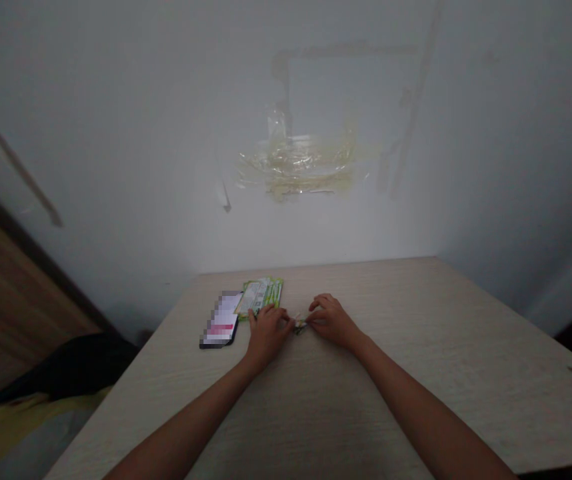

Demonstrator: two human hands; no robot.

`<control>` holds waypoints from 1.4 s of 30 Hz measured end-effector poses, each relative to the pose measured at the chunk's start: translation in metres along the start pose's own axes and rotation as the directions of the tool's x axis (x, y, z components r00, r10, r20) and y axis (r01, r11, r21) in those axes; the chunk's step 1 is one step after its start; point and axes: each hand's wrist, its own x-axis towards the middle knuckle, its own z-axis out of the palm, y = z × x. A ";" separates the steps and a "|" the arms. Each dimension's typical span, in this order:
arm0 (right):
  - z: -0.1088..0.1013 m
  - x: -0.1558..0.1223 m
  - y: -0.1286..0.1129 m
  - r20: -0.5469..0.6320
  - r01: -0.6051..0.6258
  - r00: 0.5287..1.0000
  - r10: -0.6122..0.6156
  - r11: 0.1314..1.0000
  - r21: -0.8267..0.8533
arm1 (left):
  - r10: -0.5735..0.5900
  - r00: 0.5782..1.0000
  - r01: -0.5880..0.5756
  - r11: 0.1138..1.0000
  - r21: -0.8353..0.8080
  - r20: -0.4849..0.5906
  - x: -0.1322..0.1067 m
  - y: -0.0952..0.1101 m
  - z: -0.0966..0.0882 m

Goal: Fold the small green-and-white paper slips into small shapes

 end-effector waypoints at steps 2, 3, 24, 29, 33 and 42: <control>-0.001 0.000 -0.002 0.011 -0.003 1.000 0.003 1.000 0.005 | 0.007 1.000 -0.007 1.000 0.011 -0.003 0.000 -0.001 0.000; -0.001 0.000 -0.003 0.015 -0.005 1.000 0.005 1.000 0.008 | 0.010 1.000 -0.010 1.000 0.012 -0.004 -0.001 -0.001 0.001; 0.005 0.002 -0.009 0.008 -0.076 0.997 0.076 0.997 0.018 | 0.037 0.999 -0.037 0.999 0.006 0.024 -0.001 -0.003 0.002; 0.005 0.003 -0.009 0.003 -0.083 0.997 0.083 0.996 0.014 | 0.041 0.998 -0.043 0.997 0.061 0.037 -0.001 -0.005 0.006; 0.005 0.003 -0.010 0.011 -0.086 0.996 0.086 0.996 0.012 | 0.043 0.998 -0.047 0.995 0.087 0.043 -0.001 -0.005 0.007; 0.005 0.003 -0.012 0.023 -0.137 0.990 0.136 0.990 0.041 | 0.056 0.998 -0.060 0.991 0.121 0.030 -0.003 -0.003 0.008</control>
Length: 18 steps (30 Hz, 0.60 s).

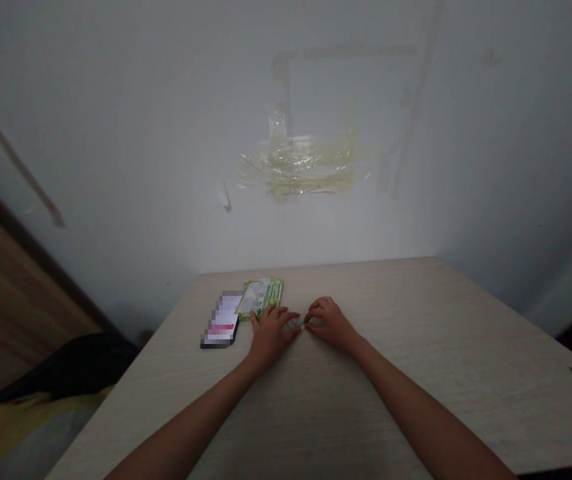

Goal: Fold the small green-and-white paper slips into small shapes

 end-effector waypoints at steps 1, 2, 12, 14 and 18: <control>0.000 0.000 0.001 0.003 -0.008 1.000 0.008 1.000 0.006 | 0.001 1.000 -0.001 1.000 0.001 -0.002 0.000 0.000 0.000; 0.001 -0.001 0.002 0.006 -0.015 1.000 0.015 1.000 0.010 | 0.005 1.000 -0.005 1.000 0.001 -0.003 0.000 0.000 0.000; 0.008 -0.002 0.016 0.007 -0.037 0.999 0.037 0.999 -0.017 | 0.040 0.999 -0.039 0.999 -0.011 0.008 0.000 0.000 -0.002; 0.007 -0.002 0.014 0.002 -0.033 0.999 0.033 0.999 -0.019 | 0.028 0.999 -0.027 0.999 -0.018 0.025 0.000 0.000 -0.002; 0.005 -0.002 0.011 -0.004 -0.028 1.000 0.028 1.000 -0.009 | -0.001 0.999 0.001 1.000 -0.007 0.041 0.000 0.001 -0.004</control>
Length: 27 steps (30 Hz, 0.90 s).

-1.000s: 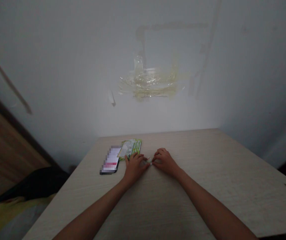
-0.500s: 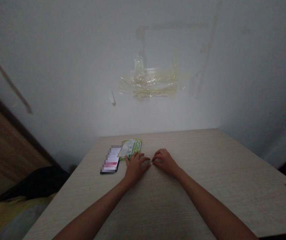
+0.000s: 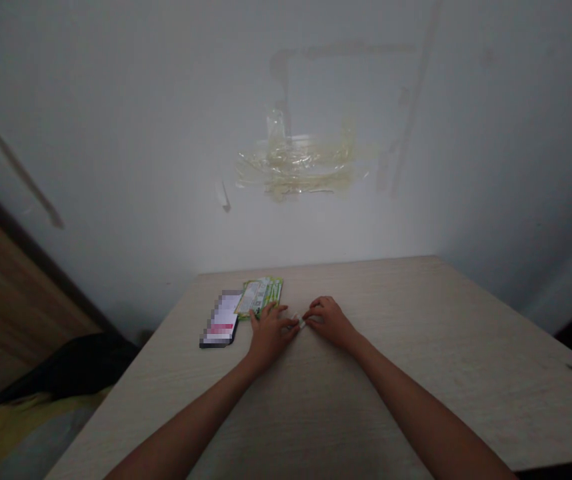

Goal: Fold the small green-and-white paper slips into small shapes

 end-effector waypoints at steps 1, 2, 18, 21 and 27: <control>0.000 0.000 0.000 0.000 -0.001 1.000 0.001 1.000 0.000 | -0.003 1.000 0.003 1.000 0.004 0.004 0.000 0.000 -0.001; 0.000 0.000 0.000 0.000 -0.003 1.000 0.003 1.000 -0.003 | -0.004 1.000 0.004 1.000 0.008 0.009 0.000 0.000 -0.001; 0.002 0.001 0.001 -0.010 -0.033 0.999 0.033 0.999 0.008 | -0.002 1.000 0.004 0.996 0.087 -0.024 0.000 0.002 -0.011; 0.002 0.001 0.002 -0.002 -0.034 0.999 0.034 0.999 0.009 | 0.007 0.999 -0.004 0.995 0.095 -0.037 0.000 0.003 -0.012; 0.002 0.001 0.001 -0.007 -0.028 1.000 0.028 1.000 0.008 | 0.040 0.997 -0.032 0.991 0.132 -0.061 0.000 0.002 -0.012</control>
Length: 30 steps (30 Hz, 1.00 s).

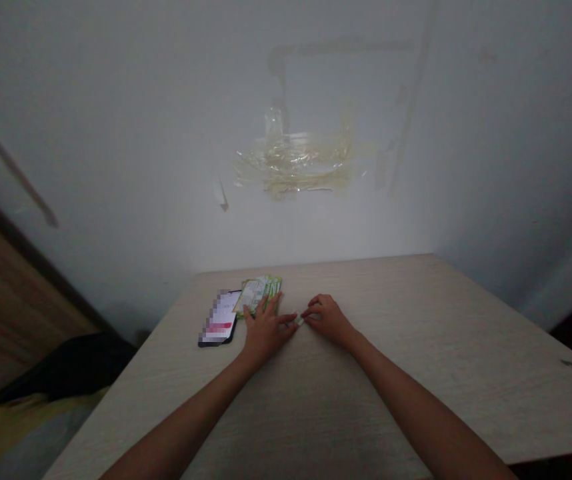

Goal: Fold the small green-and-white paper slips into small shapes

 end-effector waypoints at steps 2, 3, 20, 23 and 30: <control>0.000 0.000 0.000 -0.006 0.002 1.000 -0.002 1.000 -0.001 | 0.013 1.000 -0.013 1.000 0.010 0.000 0.000 0.000 0.000; 0.000 0.000 0.000 -0.008 0.005 1.000 -0.005 1.000 -0.002 | 0.017 1.000 -0.017 1.000 0.015 0.001 0.001 0.000 0.000; 0.003 -0.002 -0.004 0.016 0.032 0.999 -0.031 0.995 -0.095 | 0.025 0.999 -0.025 0.999 0.034 0.022 0.001 -0.004 0.005; 0.005 -0.002 -0.004 0.038 0.030 0.999 -0.025 0.991 -0.131 | 0.022 1.000 -0.023 0.999 0.032 0.020 0.001 -0.003 0.004; 0.001 0.000 -0.012 0.066 0.083 0.995 -0.074 0.986 -0.147 | 0.085 0.996 -0.085 0.996 0.037 0.001 0.001 -0.001 -0.001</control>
